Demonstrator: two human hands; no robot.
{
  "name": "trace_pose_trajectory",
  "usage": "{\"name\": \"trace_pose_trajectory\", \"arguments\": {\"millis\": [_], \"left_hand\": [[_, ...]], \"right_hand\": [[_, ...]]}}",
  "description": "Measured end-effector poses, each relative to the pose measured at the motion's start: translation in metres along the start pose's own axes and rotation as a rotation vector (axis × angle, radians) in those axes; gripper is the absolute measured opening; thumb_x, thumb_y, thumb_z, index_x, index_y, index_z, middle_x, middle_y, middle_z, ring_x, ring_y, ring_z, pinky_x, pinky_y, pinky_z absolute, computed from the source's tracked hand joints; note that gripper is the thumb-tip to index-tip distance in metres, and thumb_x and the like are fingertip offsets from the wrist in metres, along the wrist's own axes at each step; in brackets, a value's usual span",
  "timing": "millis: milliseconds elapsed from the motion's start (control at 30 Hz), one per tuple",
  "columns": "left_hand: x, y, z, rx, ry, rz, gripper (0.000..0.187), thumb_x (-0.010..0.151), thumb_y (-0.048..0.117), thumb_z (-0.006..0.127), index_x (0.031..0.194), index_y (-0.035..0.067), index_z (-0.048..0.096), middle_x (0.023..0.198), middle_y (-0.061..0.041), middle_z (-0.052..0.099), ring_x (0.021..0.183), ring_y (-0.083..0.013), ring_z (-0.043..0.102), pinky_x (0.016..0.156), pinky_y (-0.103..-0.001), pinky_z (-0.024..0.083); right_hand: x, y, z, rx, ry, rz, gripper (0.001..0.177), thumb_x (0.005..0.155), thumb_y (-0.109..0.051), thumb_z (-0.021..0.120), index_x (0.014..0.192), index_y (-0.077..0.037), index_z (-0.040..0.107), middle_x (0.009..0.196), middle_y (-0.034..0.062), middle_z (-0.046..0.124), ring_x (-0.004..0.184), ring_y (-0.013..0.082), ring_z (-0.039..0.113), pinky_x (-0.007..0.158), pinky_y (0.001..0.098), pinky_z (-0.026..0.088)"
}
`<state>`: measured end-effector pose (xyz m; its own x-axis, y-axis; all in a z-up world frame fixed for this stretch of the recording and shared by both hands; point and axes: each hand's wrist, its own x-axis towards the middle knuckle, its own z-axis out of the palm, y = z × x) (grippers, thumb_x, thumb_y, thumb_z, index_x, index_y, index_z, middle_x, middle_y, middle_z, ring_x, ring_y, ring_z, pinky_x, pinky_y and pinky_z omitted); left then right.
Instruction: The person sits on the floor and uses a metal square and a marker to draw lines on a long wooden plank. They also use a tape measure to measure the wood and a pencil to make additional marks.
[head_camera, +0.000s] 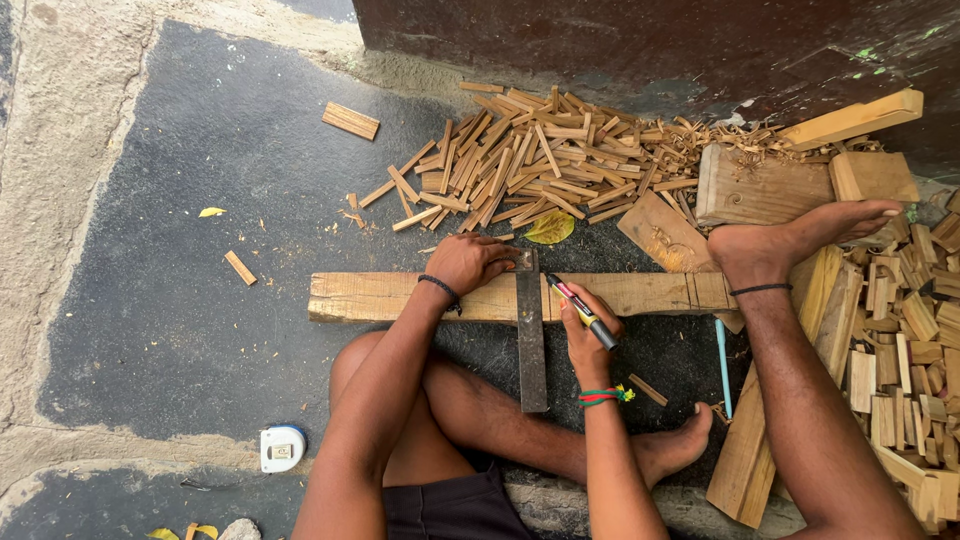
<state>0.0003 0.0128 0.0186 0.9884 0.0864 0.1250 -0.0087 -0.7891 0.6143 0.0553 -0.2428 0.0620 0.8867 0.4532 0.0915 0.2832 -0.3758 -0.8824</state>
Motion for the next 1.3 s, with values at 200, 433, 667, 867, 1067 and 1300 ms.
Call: {"name": "trace_pose_trajectory", "arguments": {"millis": [200, 433, 667, 867, 1067, 1300], "left_hand": [[0.0, -0.001, -0.001, -0.009, 0.034, 0.028, 0.029, 0.094, 0.034, 0.068, 0.117, 0.021, 0.078, 0.113, -0.008, 0.077, 0.1, -0.0276, 0.073, 0.084, -0.04, 0.058], [-0.001, -0.001, -0.003, -0.014, 0.027, 0.02, 0.028, 0.094, 0.035, 0.068, 0.116, 0.02, 0.078, 0.112, -0.008, 0.077, 0.098, -0.0278, 0.073, 0.082, -0.04, 0.058], [0.0, 0.0, -0.001, -0.024, 0.044, 0.024, 0.029, 0.094, 0.037, 0.068, 0.115, 0.019, 0.079, 0.112, -0.008, 0.077, 0.097, -0.0284, 0.073, 0.08, -0.04, 0.058], [0.0, 0.0, 0.002, 0.002, 0.051, 0.022, 0.03, 0.095, 0.039, 0.068, 0.114, 0.02, 0.079, 0.111, -0.006, 0.078, 0.095, -0.0267, 0.073, 0.08, -0.039, 0.058], [-0.001, 0.0, 0.002, 0.014, 0.04, 0.019, 0.03, 0.095, 0.039, 0.067, 0.113, 0.02, 0.079, 0.11, -0.005, 0.078, 0.094, -0.0262, 0.073, 0.079, -0.039, 0.058], [-0.001, 0.001, 0.002, 0.022, 0.047, 0.023, 0.029, 0.095, 0.038, 0.067, 0.114, 0.019, 0.079, 0.109, -0.005, 0.078, 0.095, -0.0265, 0.073, 0.08, -0.039, 0.058]], "right_hand": [[0.002, -0.007, 0.001, -0.04, -0.008, -0.005, 0.033, 0.099, -0.024, 0.07, 0.119, 0.003, 0.072, 0.105, 0.0141, 0.078, 0.094, 0.018, 0.074, 0.082, 0.0317, 0.059], [0.001, -0.003, 0.001, 0.012, -0.019, -0.001, 0.033, 0.098, -0.022, 0.071, 0.118, 0.005, 0.072, 0.104, 0.0136, 0.077, 0.093, 0.0183, 0.074, 0.081, 0.0312, 0.059], [-0.008, 0.015, -0.009, 0.087, -0.057, 0.067, 0.033, 0.097, -0.021, 0.071, 0.118, 0.005, 0.072, 0.096, 0.0134, 0.076, 0.087, 0.017, 0.073, 0.078, 0.03, 0.06], [-0.032, 0.03, -0.014, 0.206, -0.045, 0.185, 0.033, 0.095, -0.018, 0.072, 0.12, 0.004, 0.071, 0.097, 0.0142, 0.077, 0.084, 0.0156, 0.074, 0.074, 0.0282, 0.063], [-0.046, 0.033, -0.017, 0.274, -0.05, 0.185, 0.032, 0.097, -0.018, 0.072, 0.12, 0.004, 0.071, 0.093, 0.0126, 0.076, 0.08, 0.0129, 0.072, 0.069, 0.0253, 0.06], [-0.05, 0.026, -0.021, 0.265, -0.059, 0.209, 0.036, 0.096, -0.023, 0.073, 0.12, 0.003, 0.072, 0.091, 0.0117, 0.076, 0.079, 0.0122, 0.072, 0.069, 0.0255, 0.059]]}}
